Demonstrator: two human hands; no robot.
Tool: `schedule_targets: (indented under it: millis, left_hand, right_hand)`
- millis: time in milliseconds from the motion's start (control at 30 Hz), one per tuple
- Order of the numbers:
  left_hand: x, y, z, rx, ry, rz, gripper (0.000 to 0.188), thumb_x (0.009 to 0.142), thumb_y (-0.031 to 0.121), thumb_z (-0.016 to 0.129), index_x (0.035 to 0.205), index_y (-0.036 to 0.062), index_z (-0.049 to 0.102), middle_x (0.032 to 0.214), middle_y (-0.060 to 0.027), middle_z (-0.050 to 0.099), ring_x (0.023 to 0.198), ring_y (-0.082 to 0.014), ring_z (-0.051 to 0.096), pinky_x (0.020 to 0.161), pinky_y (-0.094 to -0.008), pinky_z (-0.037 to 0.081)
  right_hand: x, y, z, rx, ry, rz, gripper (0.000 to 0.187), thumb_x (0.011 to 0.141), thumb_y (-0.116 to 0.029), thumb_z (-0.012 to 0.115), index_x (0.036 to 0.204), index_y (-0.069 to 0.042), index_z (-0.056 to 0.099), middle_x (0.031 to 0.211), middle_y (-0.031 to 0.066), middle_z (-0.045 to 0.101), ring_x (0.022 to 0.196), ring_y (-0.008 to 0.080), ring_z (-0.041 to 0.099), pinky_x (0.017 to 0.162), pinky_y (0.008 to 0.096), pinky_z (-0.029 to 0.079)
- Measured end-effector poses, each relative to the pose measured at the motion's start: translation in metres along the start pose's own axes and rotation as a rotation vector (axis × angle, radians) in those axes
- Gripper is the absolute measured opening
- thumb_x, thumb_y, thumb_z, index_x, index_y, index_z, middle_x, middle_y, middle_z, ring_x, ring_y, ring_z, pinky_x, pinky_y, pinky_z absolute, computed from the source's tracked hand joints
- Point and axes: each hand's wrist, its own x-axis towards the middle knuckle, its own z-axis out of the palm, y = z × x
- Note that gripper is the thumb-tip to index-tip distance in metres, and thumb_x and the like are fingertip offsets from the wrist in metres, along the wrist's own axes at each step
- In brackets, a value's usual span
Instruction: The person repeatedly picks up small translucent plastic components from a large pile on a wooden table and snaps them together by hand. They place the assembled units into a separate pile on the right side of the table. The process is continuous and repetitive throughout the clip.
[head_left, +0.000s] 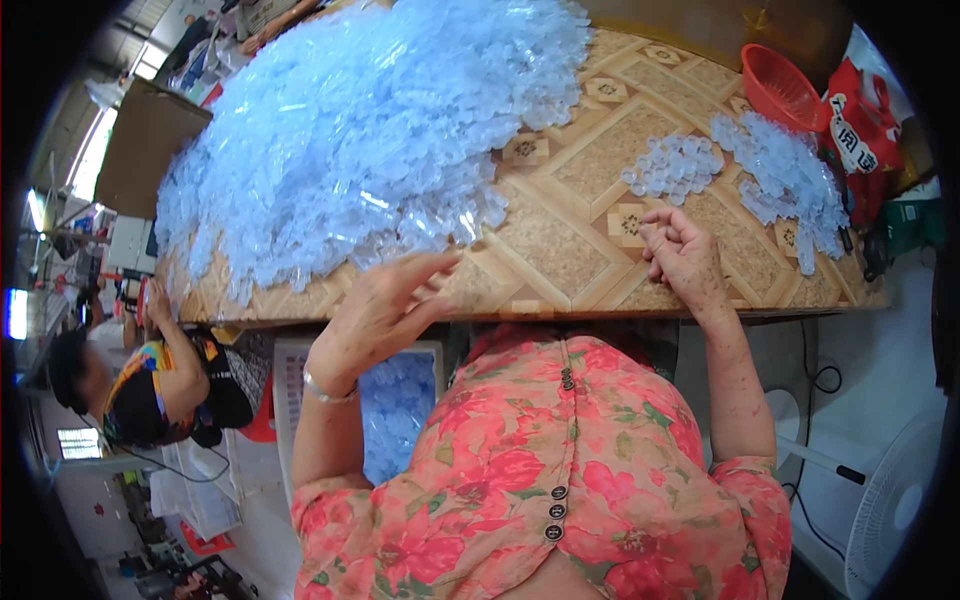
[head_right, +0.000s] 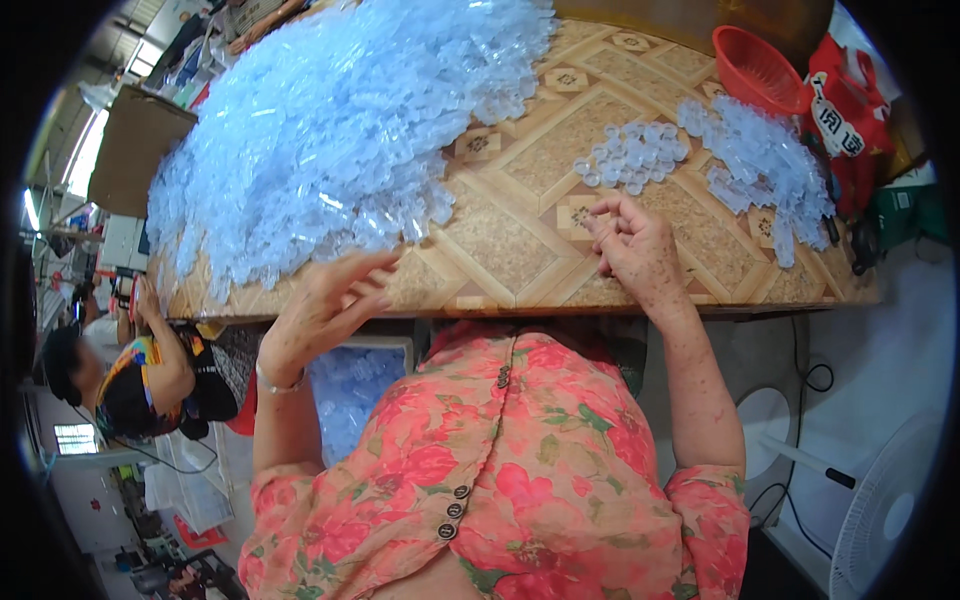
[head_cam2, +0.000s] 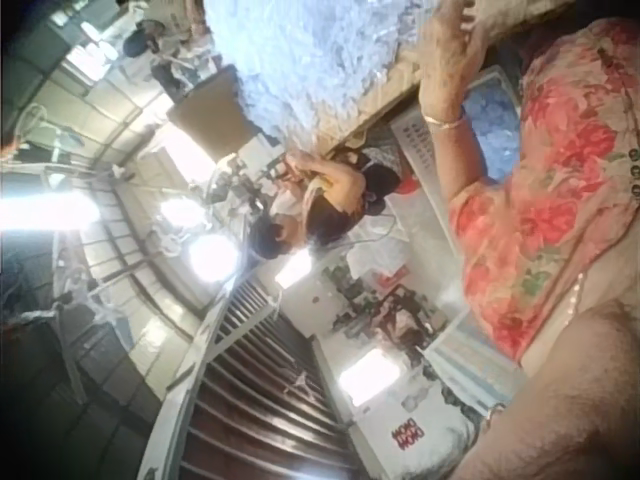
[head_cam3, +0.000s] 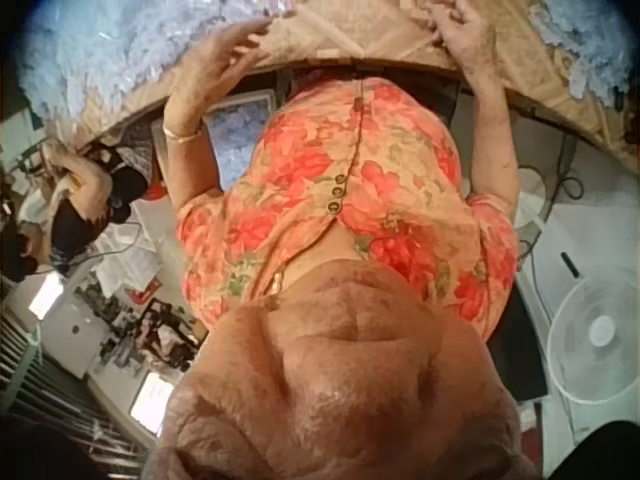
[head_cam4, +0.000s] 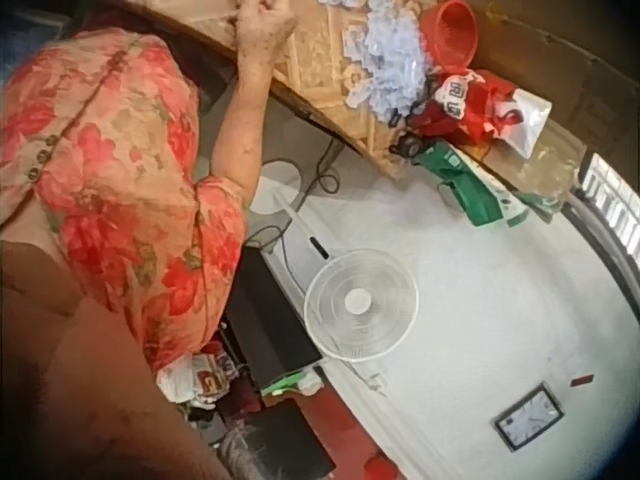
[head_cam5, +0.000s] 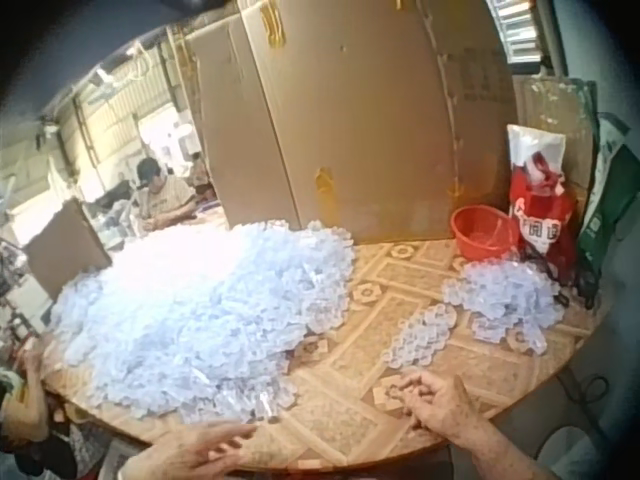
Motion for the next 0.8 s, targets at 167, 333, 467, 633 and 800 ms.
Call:
schedule_targets:
  millis: [167, 333, 467, 633, 800]
  left_hand:
    - [0.154, 0.011, -0.004, 0.304, 0.080, 0.436, 0.044, 0.085, 0.015, 0.072, 0.126, 0.0045, 0.062, 0.123, -0.0194, 0.064, 0.112, -0.0412, 0.060, 0.096, -0.0445, 0.049]
    - [0.327, -0.008, -0.006, 0.587, 0.436, 0.412, 0.038, 0.082, 0.007, 0.066, 0.120, 0.0058, 0.065, 0.121, -0.0150, 0.066, 0.113, -0.0359, 0.060, 0.097, -0.0421, 0.050]
    - [0.410, -0.038, -0.026, 0.752, 0.559, 0.321, 0.041, 0.080, 0.002, 0.056, 0.120, 0.0059, 0.065, 0.118, -0.0142, 0.067, 0.116, -0.0343, 0.059, 0.099, -0.0412, 0.049]
    - [0.464, -0.074, -0.032, 0.925, 0.564, 0.179, 0.045, 0.088, 0.008, 0.052, 0.131, 0.0161, 0.063, 0.130, -0.0120, 0.062, 0.126, -0.0372, 0.054, 0.107, -0.0407, 0.044]
    - [0.466, -0.067, -0.034, 0.831, 0.410, 0.067, 0.034, 0.083, 0.007, 0.060, 0.114, 0.0134, 0.070, 0.119, -0.0111, 0.066, 0.114, -0.0348, 0.060, 0.098, -0.0406, 0.050]
  right_hand:
    - [-0.001, 0.012, -0.002, 0.017, 0.047, -0.037, 0.018, 0.095, -0.012, 0.067, 0.107, 0.001, 0.063, 0.070, -0.0015, 0.059, 0.053, 0.0047, 0.056, 0.048, 0.0212, 0.044]
    - [-0.004, 0.017, -0.004, 0.000, 0.076, -0.059, 0.021, 0.094, -0.011, 0.066, 0.110, 0.002, 0.063, 0.073, 0.0004, 0.062, 0.055, 0.0053, 0.058, 0.049, 0.0227, 0.047]
    - [-0.006, 0.006, -0.003, 0.064, 0.013, -0.016, 0.021, 0.094, -0.009, 0.066, 0.110, 0.002, 0.063, 0.077, 0.0014, 0.064, 0.058, 0.0053, 0.060, 0.053, 0.0223, 0.047]
    - [-0.006, 0.004, -0.008, -0.038, -0.020, -0.134, 0.019, 0.093, -0.005, 0.065, 0.111, 0.002, 0.062, 0.079, 0.0026, 0.063, 0.061, 0.0036, 0.060, 0.054, 0.0194, 0.049]
    - [-0.003, 0.003, -0.011, -0.019, -0.041, -0.107, 0.017, 0.093, -0.005, 0.066, 0.109, 0.002, 0.063, 0.079, 0.0037, 0.064, 0.060, 0.0044, 0.061, 0.053, 0.0199, 0.048]
